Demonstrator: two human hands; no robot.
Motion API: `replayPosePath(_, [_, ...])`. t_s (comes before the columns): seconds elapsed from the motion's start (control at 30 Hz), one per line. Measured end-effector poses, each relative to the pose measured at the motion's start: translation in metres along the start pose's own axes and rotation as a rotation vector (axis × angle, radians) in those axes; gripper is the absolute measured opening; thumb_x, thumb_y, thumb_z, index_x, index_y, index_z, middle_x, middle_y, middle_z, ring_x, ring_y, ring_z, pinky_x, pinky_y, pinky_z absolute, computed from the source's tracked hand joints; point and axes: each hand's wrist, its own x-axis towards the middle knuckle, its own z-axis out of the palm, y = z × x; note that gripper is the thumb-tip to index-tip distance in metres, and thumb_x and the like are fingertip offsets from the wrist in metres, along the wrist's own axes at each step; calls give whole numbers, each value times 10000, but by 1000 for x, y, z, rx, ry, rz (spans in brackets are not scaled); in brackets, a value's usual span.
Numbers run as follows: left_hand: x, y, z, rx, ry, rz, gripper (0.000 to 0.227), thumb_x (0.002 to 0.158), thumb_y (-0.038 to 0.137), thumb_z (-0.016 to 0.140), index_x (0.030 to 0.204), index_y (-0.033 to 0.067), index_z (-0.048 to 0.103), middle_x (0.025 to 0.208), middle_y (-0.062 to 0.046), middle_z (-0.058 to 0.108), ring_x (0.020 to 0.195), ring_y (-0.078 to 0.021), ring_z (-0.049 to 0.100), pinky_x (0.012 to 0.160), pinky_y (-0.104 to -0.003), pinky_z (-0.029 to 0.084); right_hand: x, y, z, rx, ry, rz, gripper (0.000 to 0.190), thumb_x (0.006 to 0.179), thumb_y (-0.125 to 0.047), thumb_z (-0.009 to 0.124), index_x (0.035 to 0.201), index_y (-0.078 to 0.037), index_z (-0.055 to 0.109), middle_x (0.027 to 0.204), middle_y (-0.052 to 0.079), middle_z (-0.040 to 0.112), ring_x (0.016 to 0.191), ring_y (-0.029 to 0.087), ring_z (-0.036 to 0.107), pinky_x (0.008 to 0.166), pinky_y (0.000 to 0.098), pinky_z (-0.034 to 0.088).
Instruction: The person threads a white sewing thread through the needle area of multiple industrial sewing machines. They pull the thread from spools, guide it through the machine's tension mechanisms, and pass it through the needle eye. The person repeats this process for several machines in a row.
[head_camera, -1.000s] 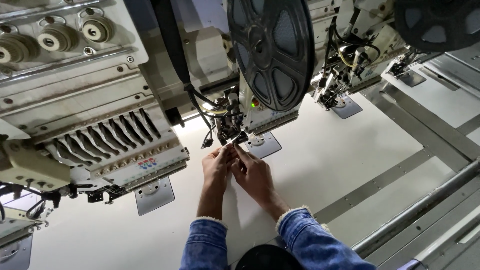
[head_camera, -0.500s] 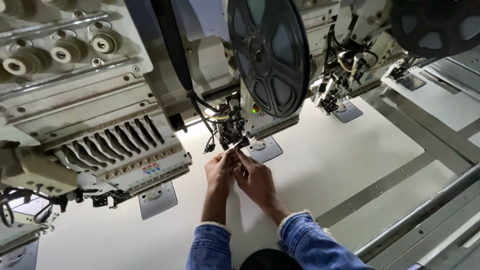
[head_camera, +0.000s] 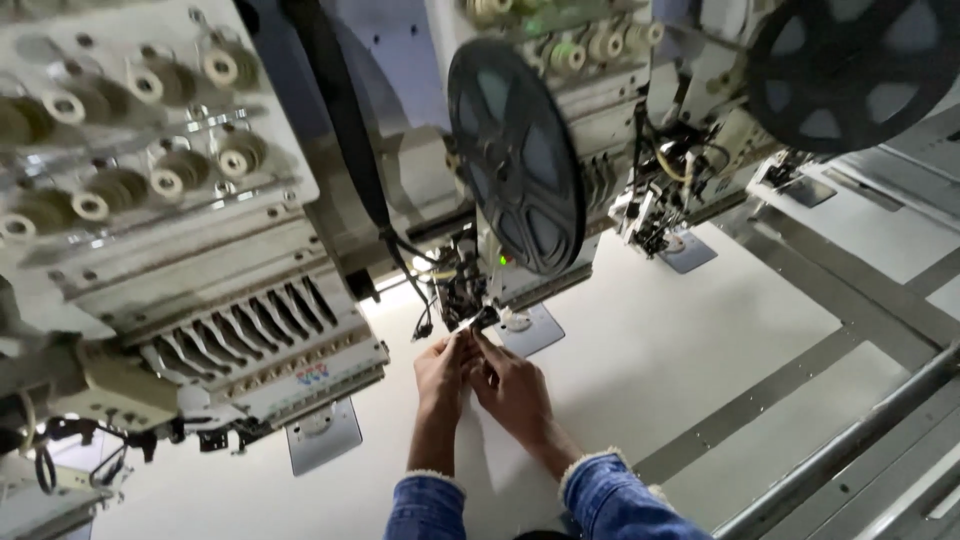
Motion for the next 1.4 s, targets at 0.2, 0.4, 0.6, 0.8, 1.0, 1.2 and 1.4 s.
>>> replayPosePath(0.2, [9,-4,-13,-76,-134,-80,213,975,101,697,810,-33,705,711,-107,671,610,-172,613,536,-246,495,-2,5,4,-13,41,-103,537,911,-224,568,1439,-131,549,1099,85,764,797,284,751,643,412,597])
replayPosePath(0.4, [22,-15,-19,-78,-185,-79,185,932,135,752,795,14,719,691,-73,689,574,-140,622,502,-233,499,-1,9,6,7,50,-84,520,922,-247,525,1426,-130,566,1189,105,743,895,329,744,686,452,592])
replayPosePath(0.6, [13,-5,-14,-14,-115,-98,183,941,139,734,907,-40,748,806,-143,747,682,-192,696,561,-247,549,-1,10,6,37,22,-54,532,921,-250,567,1441,-143,540,1236,93,733,907,263,770,733,413,636])
replayPosePath(0.8, [5,3,-15,-21,-178,-88,200,918,161,754,910,-38,751,812,-135,745,692,-190,691,570,-244,552,-1,12,8,32,44,-90,524,916,-249,588,1419,-105,557,1226,85,740,936,253,771,759,389,639])
replayPosePath(1.0, [6,0,-13,-33,-150,-83,203,907,162,774,871,-32,728,783,-125,732,664,-187,682,559,-243,544,-2,8,6,30,50,-75,526,904,-238,570,1418,-126,568,1193,90,751,914,267,768,734,406,625])
replayPosePath(1.2, [-13,17,-10,-75,-223,-105,188,911,116,744,964,-64,737,889,-172,759,780,-223,723,680,-265,594,-2,9,8,14,47,-61,566,877,-240,592,1435,-150,554,1186,70,755,883,290,764,703,417,618])
replayPosePath(1.4, [-10,12,-10,-69,-205,-79,145,906,101,764,874,-34,721,795,-138,729,690,-195,687,592,-248,558,-2,8,6,17,25,-35,577,870,-246,609,1435,-148,551,1105,51,772,852,263,761,697,412,617])
